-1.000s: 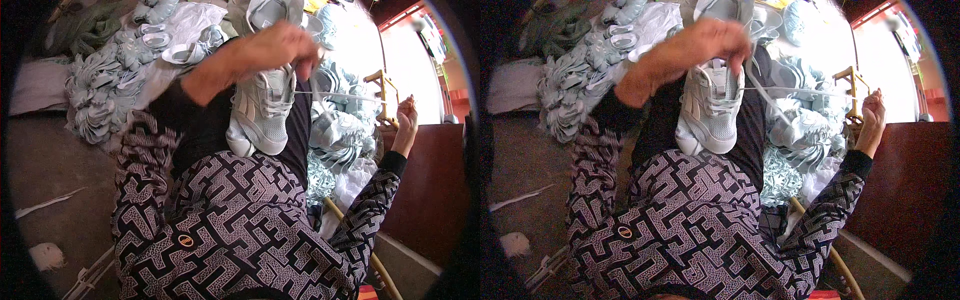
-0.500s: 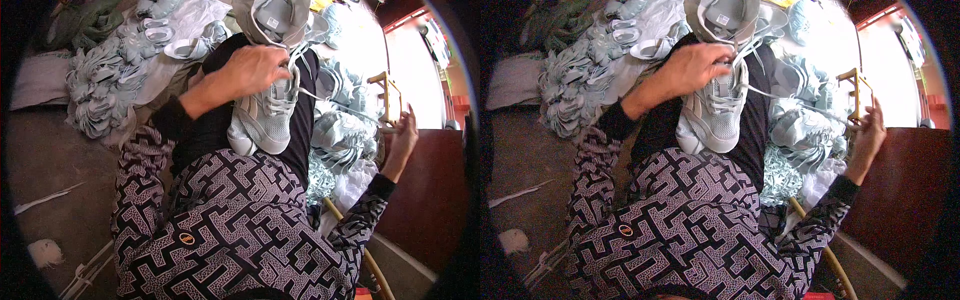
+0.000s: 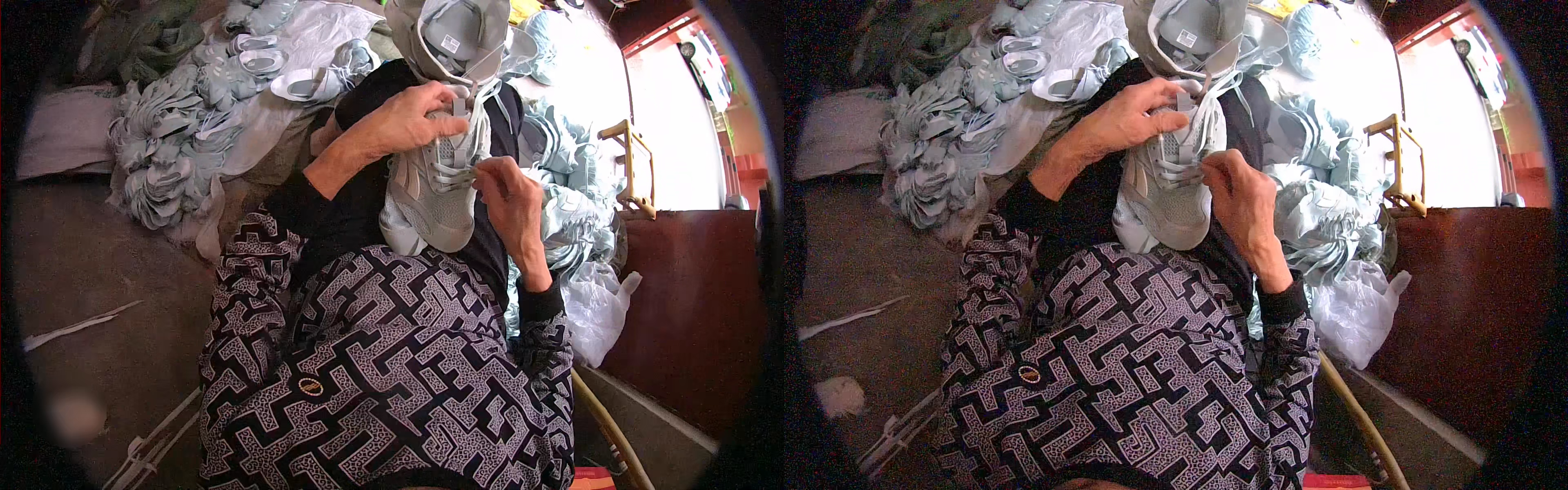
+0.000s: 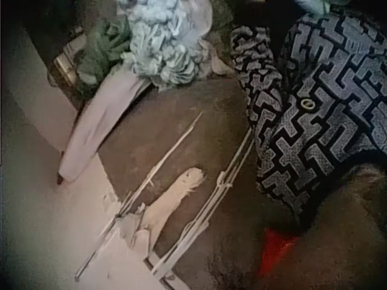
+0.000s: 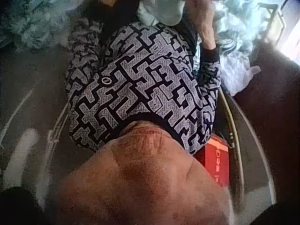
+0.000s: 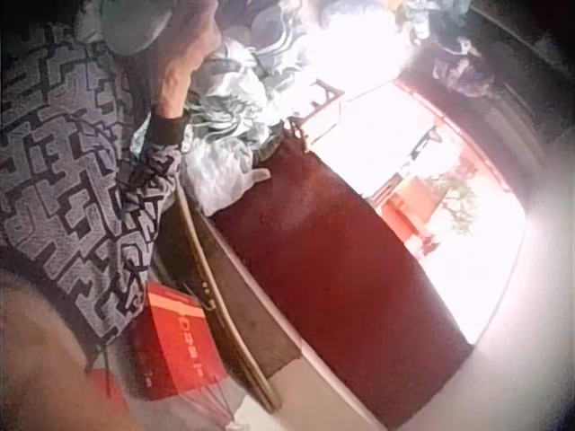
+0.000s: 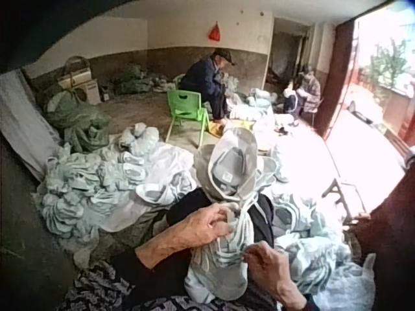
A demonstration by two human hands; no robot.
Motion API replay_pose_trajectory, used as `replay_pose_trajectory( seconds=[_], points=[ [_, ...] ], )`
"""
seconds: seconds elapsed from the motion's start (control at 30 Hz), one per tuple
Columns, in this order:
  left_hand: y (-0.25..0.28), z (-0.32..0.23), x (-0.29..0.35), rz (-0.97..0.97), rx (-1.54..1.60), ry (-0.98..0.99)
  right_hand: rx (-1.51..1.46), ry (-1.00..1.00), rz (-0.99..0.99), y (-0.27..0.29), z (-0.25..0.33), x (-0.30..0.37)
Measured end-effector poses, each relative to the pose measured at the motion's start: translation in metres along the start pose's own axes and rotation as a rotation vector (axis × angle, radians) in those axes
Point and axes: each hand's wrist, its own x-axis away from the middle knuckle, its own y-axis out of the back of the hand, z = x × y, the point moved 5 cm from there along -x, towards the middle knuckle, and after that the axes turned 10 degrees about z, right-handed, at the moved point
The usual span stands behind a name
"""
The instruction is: Thread laces through the eyelets of a shoe and tighten them.
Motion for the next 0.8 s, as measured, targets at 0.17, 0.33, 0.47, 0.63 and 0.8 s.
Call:
replay_pose_trajectory(
  seconds=[0.17,0.33,0.47,0.63,0.8],
  points=[
    [0.002,0.002,-0.006,0.134,-0.235,0.132,0.141,0.037,-0.031,-0.005,0.0,-0.003],
    [0.003,0.016,-0.01,0.103,-0.154,0.001,-0.311,-0.16,0.154,-0.014,-0.008,-0.005],
    [-0.004,-0.005,-0.008,0.109,-0.474,0.001,-0.584,-0.206,0.245,-0.024,-0.016,-0.009],
    [-0.002,0.001,-0.008,0.122,-0.429,0.122,-0.388,-0.208,0.057,-0.021,-0.013,-0.006],
    [-0.001,0.01,-0.013,0.088,-0.44,0.153,-0.531,-0.301,0.1,-0.029,-0.014,-0.005]
  ],
)
